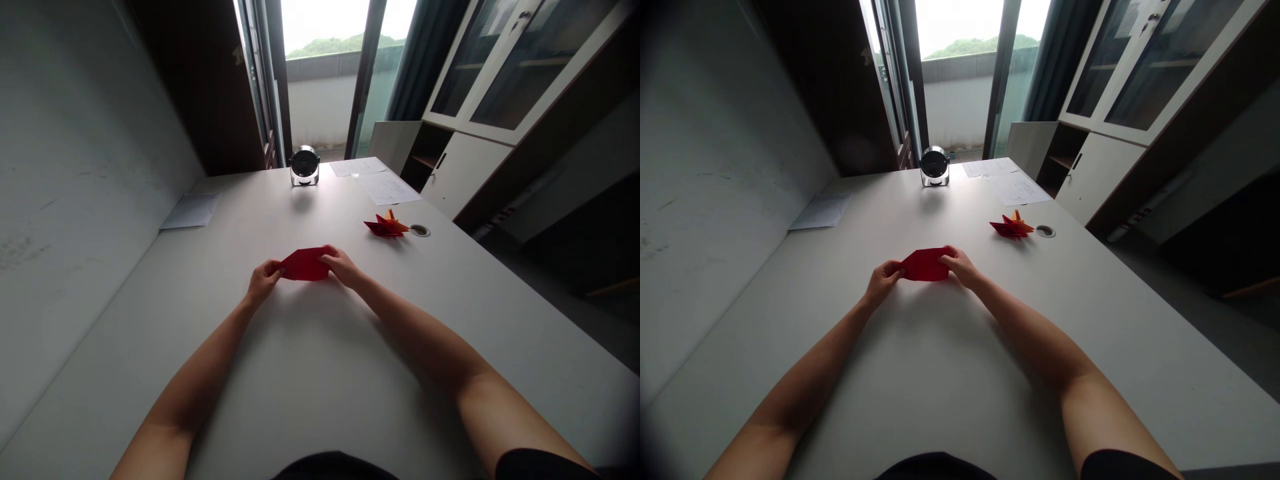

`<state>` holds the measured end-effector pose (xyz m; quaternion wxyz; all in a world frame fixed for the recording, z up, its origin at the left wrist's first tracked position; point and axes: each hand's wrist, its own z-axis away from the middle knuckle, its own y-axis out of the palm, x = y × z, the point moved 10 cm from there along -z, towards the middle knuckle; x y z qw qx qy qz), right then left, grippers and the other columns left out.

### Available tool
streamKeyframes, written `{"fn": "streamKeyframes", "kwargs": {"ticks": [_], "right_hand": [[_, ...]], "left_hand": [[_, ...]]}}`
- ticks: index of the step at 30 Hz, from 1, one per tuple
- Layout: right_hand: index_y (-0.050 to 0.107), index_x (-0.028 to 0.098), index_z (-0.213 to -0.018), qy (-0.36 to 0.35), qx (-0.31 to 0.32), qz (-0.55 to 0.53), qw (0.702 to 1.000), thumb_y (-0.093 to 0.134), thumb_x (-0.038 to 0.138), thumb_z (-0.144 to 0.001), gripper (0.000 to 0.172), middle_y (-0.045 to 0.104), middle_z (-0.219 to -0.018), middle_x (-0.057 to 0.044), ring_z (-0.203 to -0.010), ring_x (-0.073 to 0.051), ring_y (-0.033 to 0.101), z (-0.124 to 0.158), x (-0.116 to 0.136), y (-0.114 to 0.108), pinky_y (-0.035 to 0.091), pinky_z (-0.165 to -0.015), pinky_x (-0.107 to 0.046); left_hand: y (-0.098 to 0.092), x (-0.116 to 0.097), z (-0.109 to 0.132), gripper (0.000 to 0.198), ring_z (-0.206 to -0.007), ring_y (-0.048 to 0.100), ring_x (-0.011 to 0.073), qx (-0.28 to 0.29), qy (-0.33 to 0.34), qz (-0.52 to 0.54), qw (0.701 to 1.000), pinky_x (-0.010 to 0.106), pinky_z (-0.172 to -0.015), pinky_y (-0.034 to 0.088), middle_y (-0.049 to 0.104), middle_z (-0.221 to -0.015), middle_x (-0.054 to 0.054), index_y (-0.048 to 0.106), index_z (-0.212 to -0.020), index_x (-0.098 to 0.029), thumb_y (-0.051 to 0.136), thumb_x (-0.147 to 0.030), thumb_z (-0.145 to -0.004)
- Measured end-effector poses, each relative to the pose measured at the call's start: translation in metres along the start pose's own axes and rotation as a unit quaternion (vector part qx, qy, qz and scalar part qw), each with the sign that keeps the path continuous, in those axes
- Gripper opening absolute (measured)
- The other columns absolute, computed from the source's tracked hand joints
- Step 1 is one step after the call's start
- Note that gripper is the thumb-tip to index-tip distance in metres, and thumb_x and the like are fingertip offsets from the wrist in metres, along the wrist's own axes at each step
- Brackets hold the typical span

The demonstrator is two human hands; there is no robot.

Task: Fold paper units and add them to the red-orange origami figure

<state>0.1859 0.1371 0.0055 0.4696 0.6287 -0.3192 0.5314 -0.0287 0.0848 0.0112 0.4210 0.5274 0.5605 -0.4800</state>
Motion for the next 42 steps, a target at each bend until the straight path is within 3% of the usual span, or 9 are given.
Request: {"fn": "streamKeyframes", "kwargs": {"ticks": [4, 9, 13, 17, 20, 24, 29, 36, 42], "right_hand": [[0.065, 0.019, -0.083, -0.051, 0.040, 0.024, 0.998, 0.070, 0.023, -0.071, 0.014, 0.071, -0.080, -0.001, -0.079, -0.019, 0.067, 0.002, 0.013, 0.012, 0.053, -0.078, -0.033], [0.065, 0.020, -0.079, -0.183, 0.034, 0.144, 0.972, 0.067, 0.022, -0.077, 0.003, 0.073, -0.093, -0.006, -0.098, -0.022, 0.066, 0.012, 0.040, 0.021, 0.050, -0.089, -0.038], [0.070, 0.023, -0.080, -0.277, 0.044, 0.359, 0.890, 0.057, 0.015, -0.085, 0.016, 0.073, -0.096, -0.006, -0.105, -0.023, 0.063, 0.027, 0.055, 0.039, 0.042, -0.103, -0.045], [0.073, 0.026, -0.085, -0.303, 0.094, 0.519, 0.794, 0.053, 0.011, -0.087, 0.025, 0.074, -0.099, -0.003, -0.106, -0.021, 0.062, 0.035, 0.048, 0.056, 0.024, -0.116, -0.049], [0.073, 0.026, -0.091, -0.304, 0.110, 0.561, 0.762, 0.054, 0.011, -0.087, 0.025, 0.075, -0.098, -0.003, -0.100, -0.020, 0.063, 0.034, 0.041, 0.057, 0.025, -0.115, -0.045], [0.072, 0.024, -0.102, -0.290, 0.112, 0.577, 0.756, 0.053, 0.012, -0.089, 0.026, 0.074, -0.093, -0.005, -0.091, -0.020, 0.064, 0.030, 0.035, 0.053, 0.034, -0.106, -0.039], [0.071, 0.023, -0.106, -0.265, 0.121, 0.562, 0.774, 0.055, 0.017, -0.091, 0.022, 0.074, -0.090, -0.004, -0.084, -0.018, 0.066, 0.028, 0.029, 0.053, 0.040, -0.096, -0.033], [0.067, 0.028, -0.117, -0.187, 0.089, 0.536, 0.818, 0.062, 0.019, -0.087, 0.031, 0.075, -0.102, -0.001, -0.086, -0.019, 0.066, 0.021, 0.016, 0.042, 0.045, -0.078, -0.027], [0.058, 0.024, -0.132, -0.203, 0.030, 0.576, 0.791, 0.068, 0.025, -0.087, 0.046, 0.068, -0.119, -0.009, -0.109, -0.025, 0.058, 0.017, 0.020, 0.031, 0.045, -0.091, -0.035]], "left_hand": [[-0.012, -0.018, 0.003, 0.019, -0.087, 0.067, 0.0203, -0.053, 0.046, -0.082, 0.994, 0.036, -0.082, 0.055, 0.071, -0.092, 0.006, 0.069, -0.095, -0.020, 0.067, -0.036, -0.086], [-0.013, -0.052, 0.011, 0.006, -0.109, 0.059, 0.0242, -0.085, 0.144, -0.196, 0.966, 0.041, -0.092, 0.052, 0.067, -0.112, 0.007, 0.069, -0.089, -0.024, 0.064, -0.026, -0.087], [-0.011, -0.057, 0.013, 0.011, -0.110, 0.055, 0.0270, -0.084, 0.157, -0.316, 0.932, 0.048, -0.099, 0.044, 0.067, -0.113, 0.007, 0.070, -0.086, -0.025, 0.061, -0.018, -0.087], [-0.002, -0.046, 0.011, 0.020, -0.125, 0.047, 0.0323, -0.035, 0.150, -0.405, 0.901, 0.059, -0.112, 0.028, 0.066, -0.119, 0.007, 0.073, -0.087, -0.027, 0.059, -0.013, -0.085], [0.009, -0.043, 0.012, 0.024, -0.134, 0.041, 0.0336, 0.010, 0.160, -0.421, 0.893, 0.063, -0.117, 0.015, 0.066, -0.124, 0.006, 0.075, -0.090, -0.029, 0.057, -0.012, -0.085], [0.017, -0.049, 0.014, 0.021, -0.130, 0.043, 0.0325, 0.022, 0.178, -0.439, 0.880, 0.057, -0.114, 0.024, 0.065, -0.125, 0.007, 0.075, -0.095, -0.028, 0.057, -0.019, -0.090], [0.022, -0.042, 0.014, 0.020, -0.104, 0.054, 0.0282, 0.050, 0.170, -0.464, 0.868, 0.046, -0.096, 0.041, 0.068, -0.103, 0.009, 0.075, -0.098, -0.027, 0.056, -0.028, -0.094], [0.038, -0.034, 0.017, 0.018, -0.101, 0.059, 0.0253, 0.108, 0.183, -0.451, 0.867, 0.044, -0.095, 0.043, 0.070, -0.109, 0.007, 0.074, -0.098, -0.027, 0.057, -0.028, -0.093], [0.046, -0.036, 0.020, 0.021, -0.113, 0.060, 0.0253, 0.144, 0.182, -0.418, 0.879, 0.049, -0.110, 0.036, 0.069, -0.122, 0.006, 0.072, -0.104, -0.028, 0.057, -0.023, -0.090]]}}
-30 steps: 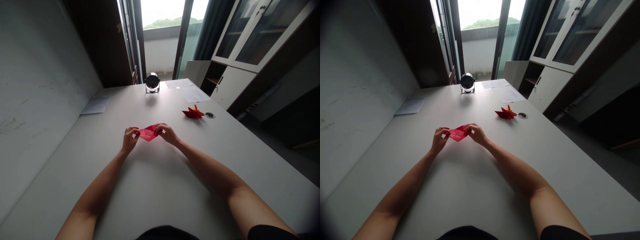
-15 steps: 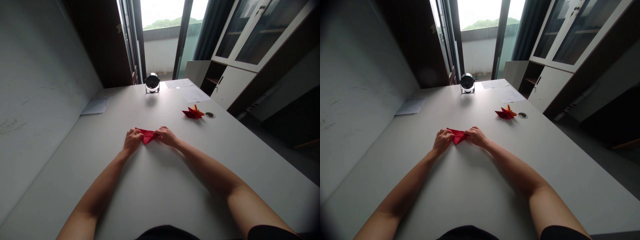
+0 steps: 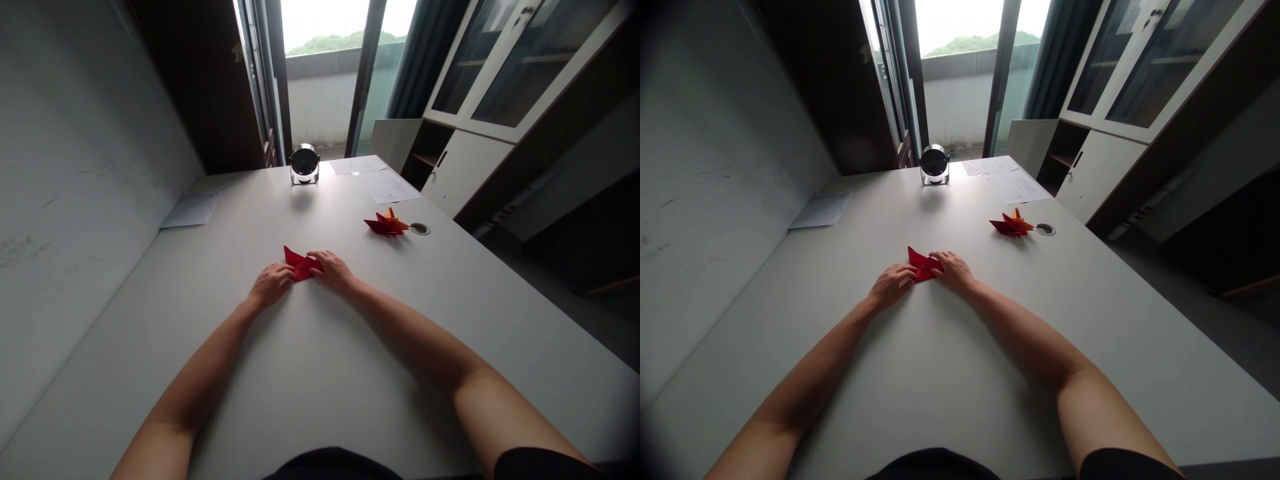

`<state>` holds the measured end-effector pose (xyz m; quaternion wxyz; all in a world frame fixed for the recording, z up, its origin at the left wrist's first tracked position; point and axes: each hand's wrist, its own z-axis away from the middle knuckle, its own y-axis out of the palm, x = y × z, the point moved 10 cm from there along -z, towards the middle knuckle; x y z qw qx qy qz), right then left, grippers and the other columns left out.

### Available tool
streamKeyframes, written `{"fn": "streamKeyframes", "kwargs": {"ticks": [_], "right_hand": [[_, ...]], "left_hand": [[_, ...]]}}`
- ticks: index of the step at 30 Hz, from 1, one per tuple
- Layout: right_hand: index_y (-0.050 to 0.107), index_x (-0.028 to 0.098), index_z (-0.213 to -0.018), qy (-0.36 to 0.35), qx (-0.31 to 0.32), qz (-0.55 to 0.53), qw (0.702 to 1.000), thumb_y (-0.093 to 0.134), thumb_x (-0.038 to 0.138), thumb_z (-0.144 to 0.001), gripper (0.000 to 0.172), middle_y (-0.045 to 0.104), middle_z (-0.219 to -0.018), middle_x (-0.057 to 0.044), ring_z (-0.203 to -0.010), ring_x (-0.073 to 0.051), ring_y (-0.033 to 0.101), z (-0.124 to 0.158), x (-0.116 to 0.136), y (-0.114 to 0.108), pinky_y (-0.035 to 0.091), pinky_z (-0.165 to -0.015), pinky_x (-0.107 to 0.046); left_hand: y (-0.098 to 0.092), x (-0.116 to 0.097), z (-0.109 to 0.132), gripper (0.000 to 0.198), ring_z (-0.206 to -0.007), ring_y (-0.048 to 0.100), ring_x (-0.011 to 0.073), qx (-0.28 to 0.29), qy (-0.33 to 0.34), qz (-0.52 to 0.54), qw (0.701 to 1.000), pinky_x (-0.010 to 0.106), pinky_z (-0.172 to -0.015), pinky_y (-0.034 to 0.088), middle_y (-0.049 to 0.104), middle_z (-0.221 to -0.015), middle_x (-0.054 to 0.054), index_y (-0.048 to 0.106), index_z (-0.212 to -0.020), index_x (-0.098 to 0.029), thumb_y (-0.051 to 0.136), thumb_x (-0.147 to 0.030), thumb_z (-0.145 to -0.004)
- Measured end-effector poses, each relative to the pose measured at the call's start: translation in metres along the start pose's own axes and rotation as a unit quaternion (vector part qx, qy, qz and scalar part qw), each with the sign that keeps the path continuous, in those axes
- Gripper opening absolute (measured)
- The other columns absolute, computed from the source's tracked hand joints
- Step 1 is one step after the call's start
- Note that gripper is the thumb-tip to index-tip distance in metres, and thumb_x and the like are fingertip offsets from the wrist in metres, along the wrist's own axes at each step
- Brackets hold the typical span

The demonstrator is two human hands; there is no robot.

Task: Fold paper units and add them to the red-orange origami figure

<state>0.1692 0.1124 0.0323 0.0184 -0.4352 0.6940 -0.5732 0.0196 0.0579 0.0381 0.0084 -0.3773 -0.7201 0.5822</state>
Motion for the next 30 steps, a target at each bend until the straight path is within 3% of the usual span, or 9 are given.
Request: {"fn": "streamKeyframes", "kwargs": {"ticks": [3, 7, 13, 18, 25, 30], "right_hand": [[0.061, 0.022, -0.127, 0.004, -0.010, 0.043, 0.999, 0.066, 0.032, -0.090, 0.039, 0.065, -0.114, -0.011, -0.109, -0.026, 0.054, 0.000, -0.005, -0.002, 0.044, -0.091, -0.037], [0.069, 0.021, -0.104, 0.015, -0.019, 0.089, 0.996, 0.067, 0.034, -0.090, 0.019, 0.062, -0.105, -0.011, -0.102, -0.027, 0.052, 0.000, -0.014, -0.004, 0.043, -0.089, -0.037], [0.071, 0.019, -0.094, 0.012, -0.030, 0.151, 0.988, 0.063, 0.030, -0.092, 0.013, 0.062, -0.103, -0.014, -0.098, -0.028, 0.051, 0.000, -0.011, -0.007, 0.040, -0.086, -0.038], [0.070, 0.019, -0.096, -0.046, 0.007, 0.152, 0.987, 0.054, 0.025, -0.097, 0.017, 0.066, -0.099, -0.012, -0.095, -0.025, 0.056, 0.001, 0.013, 0.006, 0.038, -0.089, -0.037], [0.073, 0.024, -0.107, -0.124, 0.019, 0.042, 0.991, 0.048, 0.023, -0.099, 0.025, 0.071, -0.111, -0.008, -0.107, -0.021, 0.061, 0.006, 0.035, 0.005, 0.045, -0.094, -0.034], [0.068, 0.026, -0.124, -0.142, 0.042, -0.004, 0.989, 0.053, 0.022, -0.095, 0.032, 0.068, -0.129, -0.007, -0.123, -0.023, 0.058, 0.009, 0.042, 0.010, 0.043, -0.108, -0.040]], "left_hand": [[0.001, -0.001, 0.000, 0.025, -0.115, 0.060, 0.0254, 0.006, 0.000, 0.013, 1.000, 0.050, -0.114, 0.032, 0.068, -0.125, 0.006, 0.071, -0.111, -0.029, 0.057, -0.023, -0.091], [0.004, -0.009, 0.000, 0.032, -0.117, 0.058, 0.0268, 0.020, 0.030, 0.017, 0.999, 0.049, -0.110, 0.036, 0.067, -0.125, 0.007, 0.069, -0.121, -0.031, 0.058, -0.025, -0.092], [0.011, -0.014, 0.000, 0.034, -0.118, 0.054, 0.0284, 0.039, 0.042, -0.016, 0.998, 0.048, -0.104, 0.042, 0.063, -0.122, 0.009, 0.069, -0.123, -0.034, 0.061, -0.027, -0.090], [0.013, -0.010, 0.001, 0.042, -0.141, 0.038, 0.0282, 0.056, 0.035, -0.018, 0.998, 0.052, -0.118, 0.028, 0.052, -0.146, 0.005, 0.061, -0.133, -0.034, 0.060, -0.030, -0.092], [0.016, 0.016, 0.003, 0.050, -0.143, 0.038, 0.0304, 0.064, -0.010, -0.020, 0.998, 0.055, -0.120, 0.019, 0.047, -0.153, 0.006, 0.050, -0.145, -0.035, 0.053, -0.043, -0.096], [0.021, 0.024, 0.005, 0.057, -0.150, 0.025, 0.0323, 0.051, -0.021, -0.042, 0.998, 0.055, -0.121, 0.014, 0.042, -0.157, 0.009, 0.045, -0.149, -0.030, 0.052, -0.047, -0.095]]}}
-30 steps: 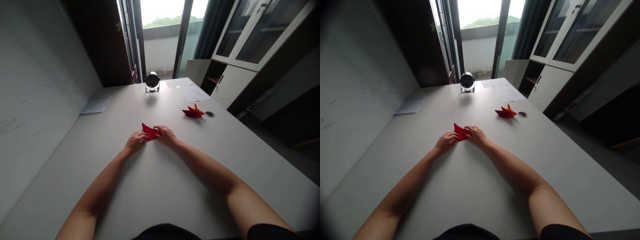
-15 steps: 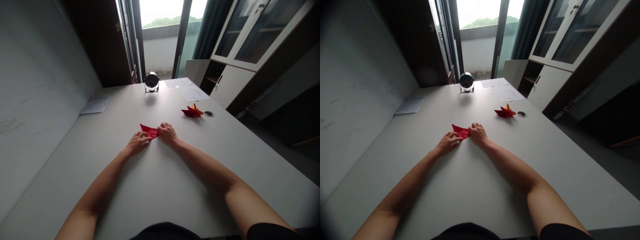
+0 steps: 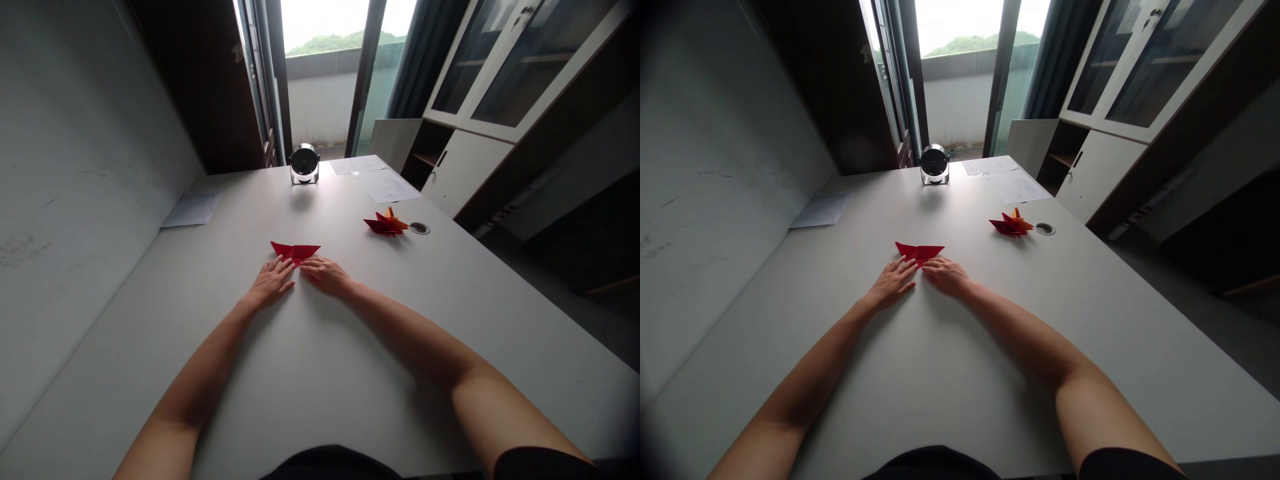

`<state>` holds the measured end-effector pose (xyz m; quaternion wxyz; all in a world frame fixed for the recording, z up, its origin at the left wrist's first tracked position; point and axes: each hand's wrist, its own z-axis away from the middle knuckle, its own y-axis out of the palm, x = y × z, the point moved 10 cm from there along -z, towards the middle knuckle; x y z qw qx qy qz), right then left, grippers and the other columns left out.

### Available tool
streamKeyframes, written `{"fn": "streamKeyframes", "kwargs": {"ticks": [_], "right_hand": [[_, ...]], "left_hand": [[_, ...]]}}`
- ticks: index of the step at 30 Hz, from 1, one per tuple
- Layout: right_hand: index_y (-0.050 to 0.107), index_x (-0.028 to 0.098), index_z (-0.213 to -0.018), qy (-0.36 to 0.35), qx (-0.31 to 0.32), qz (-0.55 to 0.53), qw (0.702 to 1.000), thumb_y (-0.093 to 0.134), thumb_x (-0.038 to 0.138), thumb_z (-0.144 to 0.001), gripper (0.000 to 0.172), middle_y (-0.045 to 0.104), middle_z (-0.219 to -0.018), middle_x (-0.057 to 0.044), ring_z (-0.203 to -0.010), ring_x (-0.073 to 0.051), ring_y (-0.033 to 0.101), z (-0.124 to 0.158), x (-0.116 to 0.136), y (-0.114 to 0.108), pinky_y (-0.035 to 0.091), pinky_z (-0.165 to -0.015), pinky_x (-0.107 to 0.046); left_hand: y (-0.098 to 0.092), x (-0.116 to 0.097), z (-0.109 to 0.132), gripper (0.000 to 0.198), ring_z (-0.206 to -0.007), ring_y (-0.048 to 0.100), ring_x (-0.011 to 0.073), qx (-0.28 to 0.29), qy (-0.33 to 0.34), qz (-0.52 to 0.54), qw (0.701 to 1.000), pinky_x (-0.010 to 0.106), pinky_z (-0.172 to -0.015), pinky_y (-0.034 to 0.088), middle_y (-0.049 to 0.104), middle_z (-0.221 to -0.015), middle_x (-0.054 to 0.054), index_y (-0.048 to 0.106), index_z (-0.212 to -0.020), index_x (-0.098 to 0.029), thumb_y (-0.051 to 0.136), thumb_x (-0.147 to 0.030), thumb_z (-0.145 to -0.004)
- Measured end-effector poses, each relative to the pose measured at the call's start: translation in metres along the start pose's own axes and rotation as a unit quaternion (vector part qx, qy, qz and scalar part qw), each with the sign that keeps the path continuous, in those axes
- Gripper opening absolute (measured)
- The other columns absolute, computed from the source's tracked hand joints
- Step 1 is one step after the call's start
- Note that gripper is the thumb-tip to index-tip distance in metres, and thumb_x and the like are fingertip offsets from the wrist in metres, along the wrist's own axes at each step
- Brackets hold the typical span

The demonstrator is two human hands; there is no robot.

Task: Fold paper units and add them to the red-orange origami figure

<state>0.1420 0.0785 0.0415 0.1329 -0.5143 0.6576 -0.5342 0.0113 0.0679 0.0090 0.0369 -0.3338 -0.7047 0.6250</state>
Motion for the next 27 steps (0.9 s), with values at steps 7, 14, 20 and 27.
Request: {"fn": "streamKeyframes", "kwargs": {"ticks": [7, 14, 20, 27], "right_hand": [[0.061, 0.027, -0.135, -0.005, 0.008, 0.007, 1.000, 0.051, 0.023, -0.096, 0.040, 0.061, -0.140, -0.006, -0.133, -0.022, 0.053, 0.000, 0.001, 0.007, 0.035, -0.117, -0.043], [0.053, 0.026, -0.143, 0.005, 0.032, 0.038, 0.999, 0.053, 0.029, -0.097, 0.046, 0.057, -0.144, -0.006, -0.137, -0.022, 0.049, 0.001, -0.003, 0.014, 0.030, -0.121, -0.044], [0.057, 0.026, -0.138, 0.073, 0.021, 0.076, 0.994, 0.052, 0.032, -0.097, 0.042, 0.059, -0.142, -0.006, -0.138, -0.023, 0.048, 0.003, -0.032, 0.002, 0.030, -0.119, -0.046], [0.054, 0.025, -0.141, 0.122, 0.018, 0.094, 0.988, 0.049, 0.034, -0.098, 0.044, 0.056, -0.145, -0.006, -0.141, -0.025, 0.043, 0.007, -0.054, 0.002, 0.029, -0.118, -0.049]], "left_hand": [[0.008, 0.003, 0.000, 0.062, -0.150, 0.024, 0.0321, 0.018, 0.005, 0.028, 0.999, 0.054, -0.122, 0.013, 0.039, -0.158, 0.009, 0.040, -0.152, -0.029, 0.051, -0.051, -0.095], [0.016, 0.002, 0.002, 0.068, -0.154, 0.012, 0.0293, 0.079, -0.017, -0.076, 0.994, 0.056, -0.123, 0.013, 0.024, -0.165, 0.004, 0.021, -0.159, -0.029, 0.038, -0.055, -0.099], [0.019, -0.006, 0.002, 0.067, -0.155, 0.009, 0.0293, 0.123, -0.010, -0.107, 0.987, 0.058, -0.123, 0.012, 0.018, -0.166, 0.000, 0.016, -0.160, -0.033, 0.033, -0.057, -0.100], [0.019, -0.013, 0.001, 0.064, -0.154, 0.013, 0.0306, 0.125, 0.001, -0.103, 0.987, 0.060, -0.122, 0.013, 0.018, -0.166, 0.001, 0.021, -0.159, -0.033, 0.034, -0.056, -0.100]]}}
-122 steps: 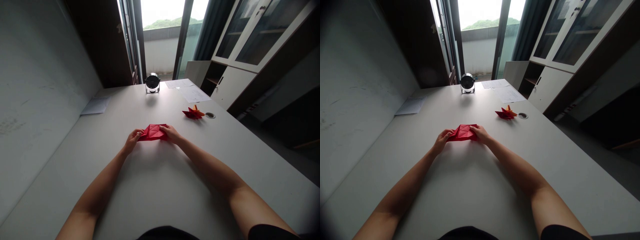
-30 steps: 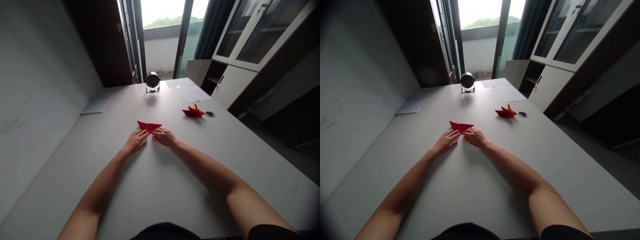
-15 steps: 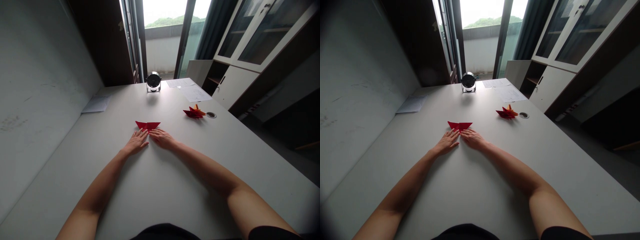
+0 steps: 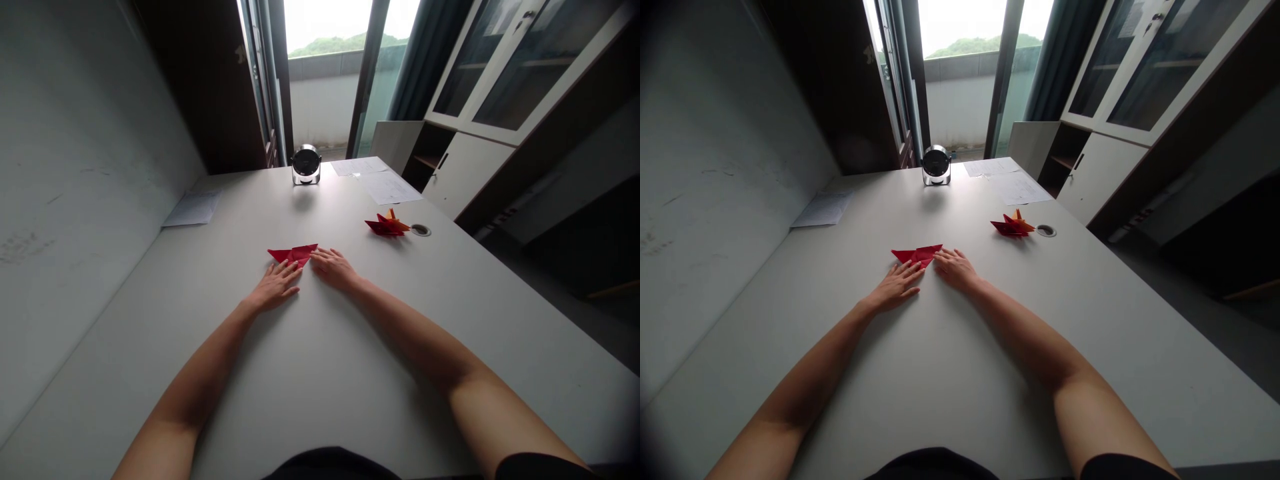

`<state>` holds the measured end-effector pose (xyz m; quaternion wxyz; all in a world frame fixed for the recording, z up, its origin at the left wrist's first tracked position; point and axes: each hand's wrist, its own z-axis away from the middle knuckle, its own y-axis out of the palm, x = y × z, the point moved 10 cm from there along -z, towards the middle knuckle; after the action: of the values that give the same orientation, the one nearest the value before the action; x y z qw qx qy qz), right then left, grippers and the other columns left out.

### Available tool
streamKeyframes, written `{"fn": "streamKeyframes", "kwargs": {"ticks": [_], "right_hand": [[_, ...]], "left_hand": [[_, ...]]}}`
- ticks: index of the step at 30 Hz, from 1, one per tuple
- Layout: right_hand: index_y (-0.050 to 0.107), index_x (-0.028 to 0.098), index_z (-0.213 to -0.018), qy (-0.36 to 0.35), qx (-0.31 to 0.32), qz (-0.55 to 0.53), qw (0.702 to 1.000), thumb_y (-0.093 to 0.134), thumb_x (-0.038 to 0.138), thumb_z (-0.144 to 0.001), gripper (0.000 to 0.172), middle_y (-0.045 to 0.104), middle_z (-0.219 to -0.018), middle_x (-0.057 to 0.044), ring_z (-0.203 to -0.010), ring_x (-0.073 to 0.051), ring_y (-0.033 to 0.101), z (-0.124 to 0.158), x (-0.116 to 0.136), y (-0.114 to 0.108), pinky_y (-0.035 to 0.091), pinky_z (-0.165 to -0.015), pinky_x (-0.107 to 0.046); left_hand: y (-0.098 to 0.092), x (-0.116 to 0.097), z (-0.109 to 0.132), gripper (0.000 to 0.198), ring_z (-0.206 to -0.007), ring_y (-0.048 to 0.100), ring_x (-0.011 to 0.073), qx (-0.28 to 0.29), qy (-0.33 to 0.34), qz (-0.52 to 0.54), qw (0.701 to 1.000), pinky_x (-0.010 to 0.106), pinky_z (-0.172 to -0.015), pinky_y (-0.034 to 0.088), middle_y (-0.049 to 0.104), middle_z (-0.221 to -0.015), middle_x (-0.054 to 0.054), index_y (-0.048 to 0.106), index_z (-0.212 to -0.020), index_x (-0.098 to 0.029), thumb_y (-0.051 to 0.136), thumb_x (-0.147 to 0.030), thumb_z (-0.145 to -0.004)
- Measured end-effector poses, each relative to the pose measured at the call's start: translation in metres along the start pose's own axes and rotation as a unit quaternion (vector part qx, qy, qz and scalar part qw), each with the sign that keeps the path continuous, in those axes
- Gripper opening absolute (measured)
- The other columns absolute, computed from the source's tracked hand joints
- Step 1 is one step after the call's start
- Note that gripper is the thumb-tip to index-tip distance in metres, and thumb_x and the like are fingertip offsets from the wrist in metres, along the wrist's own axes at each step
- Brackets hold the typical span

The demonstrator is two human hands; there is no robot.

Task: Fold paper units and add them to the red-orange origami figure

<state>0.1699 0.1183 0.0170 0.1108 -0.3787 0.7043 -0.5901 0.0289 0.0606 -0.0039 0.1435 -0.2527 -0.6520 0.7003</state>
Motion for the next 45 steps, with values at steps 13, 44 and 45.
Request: {"fn": "streamKeyframes", "kwargs": {"ticks": [13, 44, 45], "right_hand": [[0.061, 0.024, -0.135, -0.024, -0.079, -0.004, 0.997, 0.048, 0.029, -0.099, 0.038, 0.060, -0.141, -0.005, -0.138, -0.025, 0.047, 0.001, 0.002, -0.023, 0.035, -0.116, -0.046], [0.055, 0.030, -0.141, -0.042, 0.023, -0.004, 0.999, 0.048, 0.036, -0.100, 0.042, 0.050, -0.150, -0.005, -0.140, -0.022, 0.045, 0.001, 0.011, 0.002, 0.030, -0.119, -0.044], [0.054, 0.030, -0.142, -0.042, 0.027, -0.005, 0.999, 0.048, 0.037, -0.099, 0.043, 0.050, -0.151, -0.005, -0.141, -0.022, 0.044, 0.001, 0.008, 0.003, 0.030, -0.119, -0.044]], "left_hand": [[-0.011, -0.024, 0.000, 0.060, -0.152, 0.021, 0.0286, -0.028, 0.047, 0.016, 0.998, 0.055, -0.122, 0.017, 0.030, -0.163, 0.002, 0.032, -0.155, -0.033, 0.039, -0.055, -0.100], [-0.017, -0.032, 0.000, 0.056, -0.147, 0.031, 0.0274, -0.069, 0.028, 0.017, 0.997, 0.053, -0.124, 0.013, 0.042, -0.157, 0.003, 0.039, -0.152, -0.032, 0.042, -0.050, -0.099], [-0.015, -0.028, 0.000, 0.057, -0.148, 0.029, 0.0275, -0.070, 0.018, 0.014, 0.997, 0.053, -0.123, 0.013, 0.040, -0.158, 0.003, 0.038, -0.153, -0.032, 0.041, -0.051, -0.099]]}}
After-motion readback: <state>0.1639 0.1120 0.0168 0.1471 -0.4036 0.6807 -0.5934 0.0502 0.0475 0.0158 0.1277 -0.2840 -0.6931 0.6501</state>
